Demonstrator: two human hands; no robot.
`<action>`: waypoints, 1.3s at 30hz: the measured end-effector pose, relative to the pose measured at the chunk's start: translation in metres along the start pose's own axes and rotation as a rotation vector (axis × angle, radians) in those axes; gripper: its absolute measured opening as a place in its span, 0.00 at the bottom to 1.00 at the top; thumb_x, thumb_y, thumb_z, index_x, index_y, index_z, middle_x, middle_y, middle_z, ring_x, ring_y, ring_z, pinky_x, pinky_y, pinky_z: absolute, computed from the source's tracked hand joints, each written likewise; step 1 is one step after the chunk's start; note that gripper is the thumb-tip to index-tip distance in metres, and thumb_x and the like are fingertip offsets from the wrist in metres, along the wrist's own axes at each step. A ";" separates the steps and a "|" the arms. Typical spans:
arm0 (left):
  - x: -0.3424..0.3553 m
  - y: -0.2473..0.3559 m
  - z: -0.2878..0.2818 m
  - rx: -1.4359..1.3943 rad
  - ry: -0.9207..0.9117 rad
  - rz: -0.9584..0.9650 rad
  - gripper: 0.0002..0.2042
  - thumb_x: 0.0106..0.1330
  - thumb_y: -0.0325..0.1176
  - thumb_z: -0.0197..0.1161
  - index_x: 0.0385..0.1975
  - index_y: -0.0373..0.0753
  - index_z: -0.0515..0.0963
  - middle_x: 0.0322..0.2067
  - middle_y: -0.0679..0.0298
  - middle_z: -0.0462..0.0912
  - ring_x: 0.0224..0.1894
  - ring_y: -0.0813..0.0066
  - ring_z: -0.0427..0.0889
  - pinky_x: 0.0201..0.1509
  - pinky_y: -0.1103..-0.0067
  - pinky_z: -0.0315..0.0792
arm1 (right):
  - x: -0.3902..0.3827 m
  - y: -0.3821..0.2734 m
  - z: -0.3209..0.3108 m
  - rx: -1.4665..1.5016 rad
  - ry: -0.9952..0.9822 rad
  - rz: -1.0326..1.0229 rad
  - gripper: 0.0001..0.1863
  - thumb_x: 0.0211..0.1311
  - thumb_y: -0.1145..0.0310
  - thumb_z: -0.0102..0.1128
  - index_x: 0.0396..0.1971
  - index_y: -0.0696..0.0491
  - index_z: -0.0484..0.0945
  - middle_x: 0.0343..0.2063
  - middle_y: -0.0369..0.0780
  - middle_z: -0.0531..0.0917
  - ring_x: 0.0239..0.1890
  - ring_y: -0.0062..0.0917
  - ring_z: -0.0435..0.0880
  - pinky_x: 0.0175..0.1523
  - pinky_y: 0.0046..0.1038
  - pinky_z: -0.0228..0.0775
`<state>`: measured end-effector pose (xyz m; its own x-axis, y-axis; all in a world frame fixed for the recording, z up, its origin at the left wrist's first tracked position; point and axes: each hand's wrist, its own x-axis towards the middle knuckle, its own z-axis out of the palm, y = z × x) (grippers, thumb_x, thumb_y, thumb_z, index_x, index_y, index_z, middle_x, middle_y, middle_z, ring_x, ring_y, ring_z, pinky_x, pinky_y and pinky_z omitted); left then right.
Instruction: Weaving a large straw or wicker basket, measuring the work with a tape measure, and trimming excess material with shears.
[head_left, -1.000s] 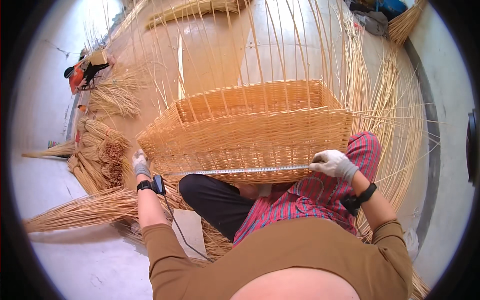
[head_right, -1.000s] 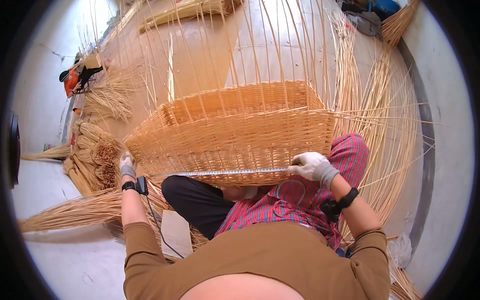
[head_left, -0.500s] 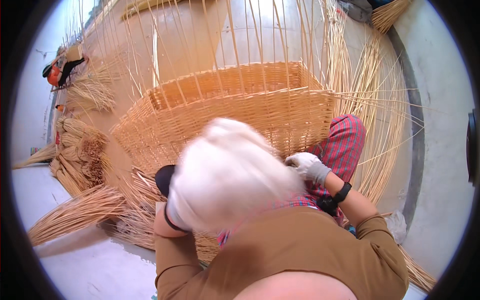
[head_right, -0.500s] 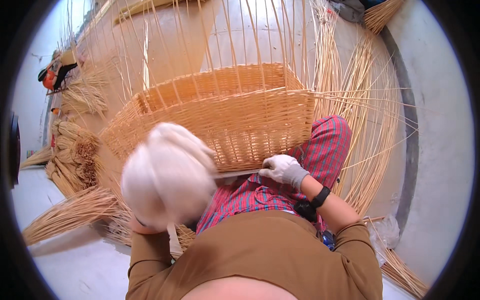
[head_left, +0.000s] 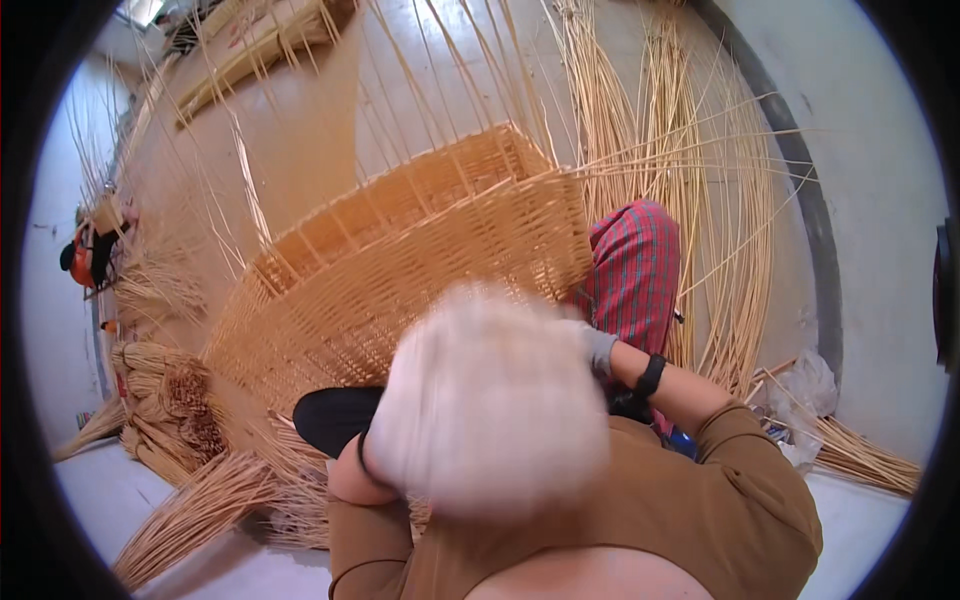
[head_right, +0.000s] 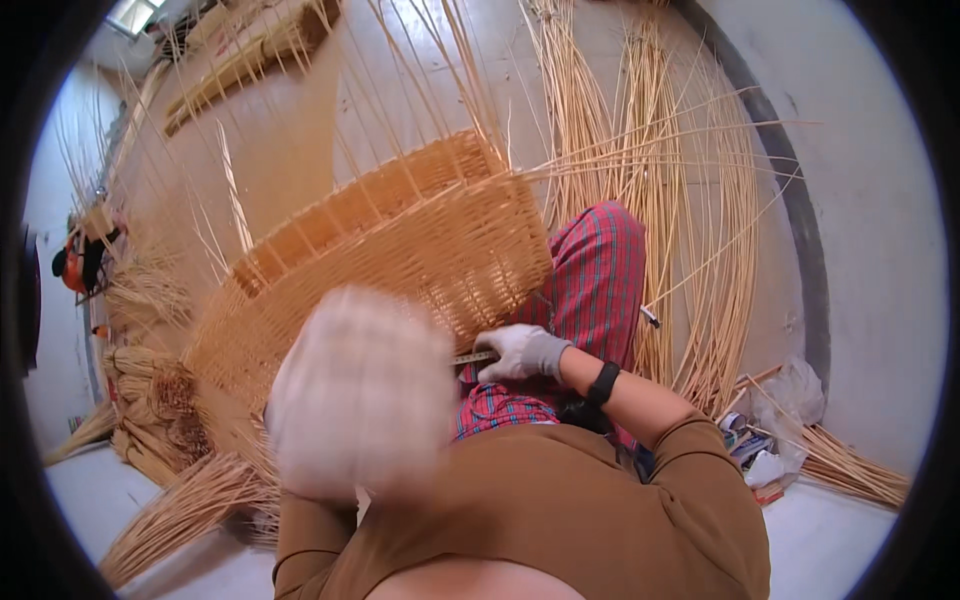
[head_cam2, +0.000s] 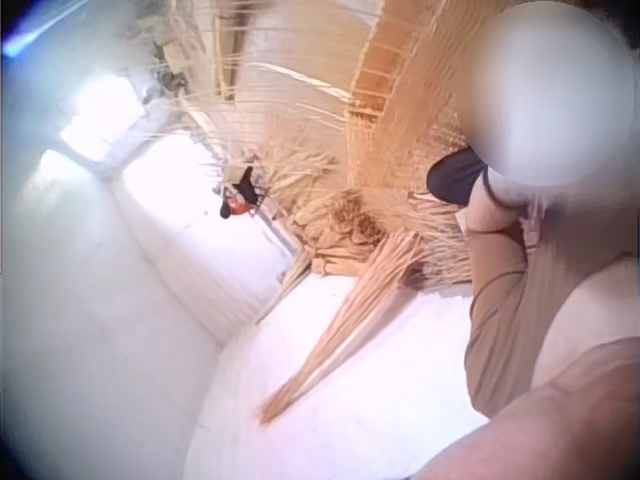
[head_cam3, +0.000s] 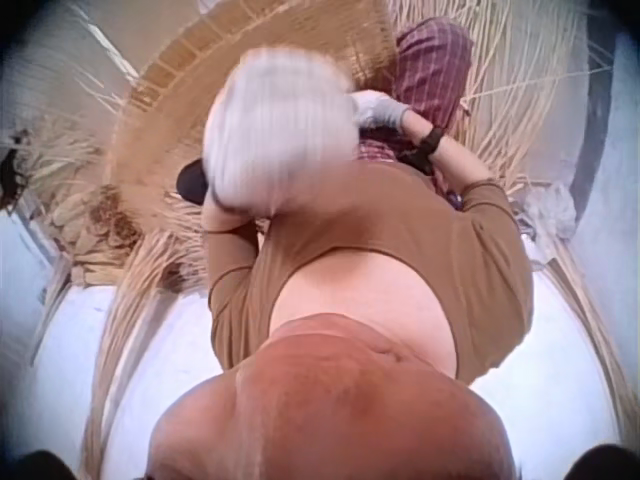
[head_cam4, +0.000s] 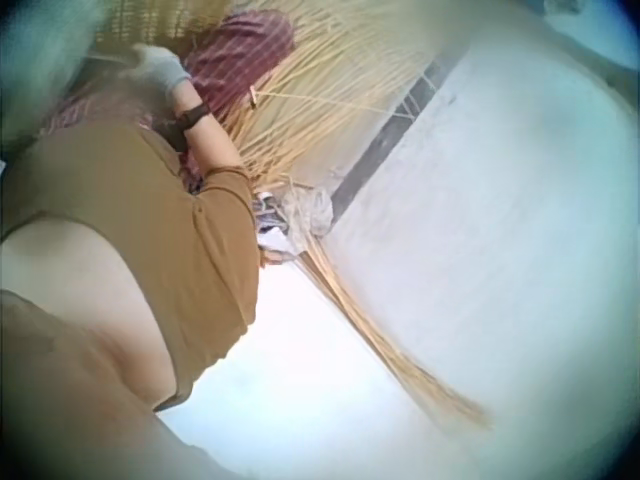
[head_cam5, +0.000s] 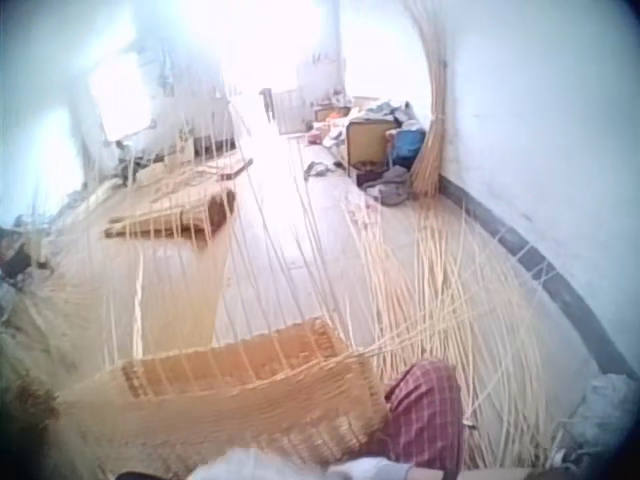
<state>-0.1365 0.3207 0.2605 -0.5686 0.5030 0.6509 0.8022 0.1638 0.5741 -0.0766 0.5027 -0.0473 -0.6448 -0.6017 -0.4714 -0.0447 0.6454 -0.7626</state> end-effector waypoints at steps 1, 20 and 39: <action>0.003 -0.015 0.010 0.077 -0.114 -0.095 0.07 0.62 0.27 0.64 0.40 0.40 0.78 0.37 0.60 0.81 0.41 0.60 0.80 0.51 0.68 0.72 | 0.013 0.031 0.019 -0.042 0.019 -0.115 0.30 0.57 0.45 0.66 0.53 0.50 0.79 0.46 0.47 0.86 0.52 0.42 0.84 0.55 0.37 0.75; 0.016 -0.164 0.013 0.325 -0.165 -0.480 0.25 0.50 0.39 0.75 0.50 0.46 0.77 0.34 0.53 0.85 0.40 0.49 0.85 0.43 0.63 0.76 | -0.073 -0.016 -0.053 0.090 0.709 -0.426 0.09 0.59 0.73 0.68 0.38 0.59 0.84 0.28 0.36 0.85 0.28 0.22 0.83 0.37 0.24 0.77; -0.095 0.053 -0.141 0.307 0.209 -0.349 0.16 0.60 0.34 0.74 0.47 0.39 0.81 0.30 0.66 0.83 0.33 0.77 0.80 0.39 0.76 0.74 | -0.036 -0.062 -0.010 1.005 -0.154 -0.181 0.31 0.72 0.49 0.59 0.63 0.57 0.70 0.54 0.38 0.81 0.54 0.26 0.80 0.54 0.29 0.76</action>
<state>-0.0653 0.1624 0.2994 -0.8112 0.1985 0.5500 0.5569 0.5492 0.6231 -0.0588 0.4892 0.0214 -0.5840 -0.7500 -0.3103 0.5722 -0.1093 -0.8128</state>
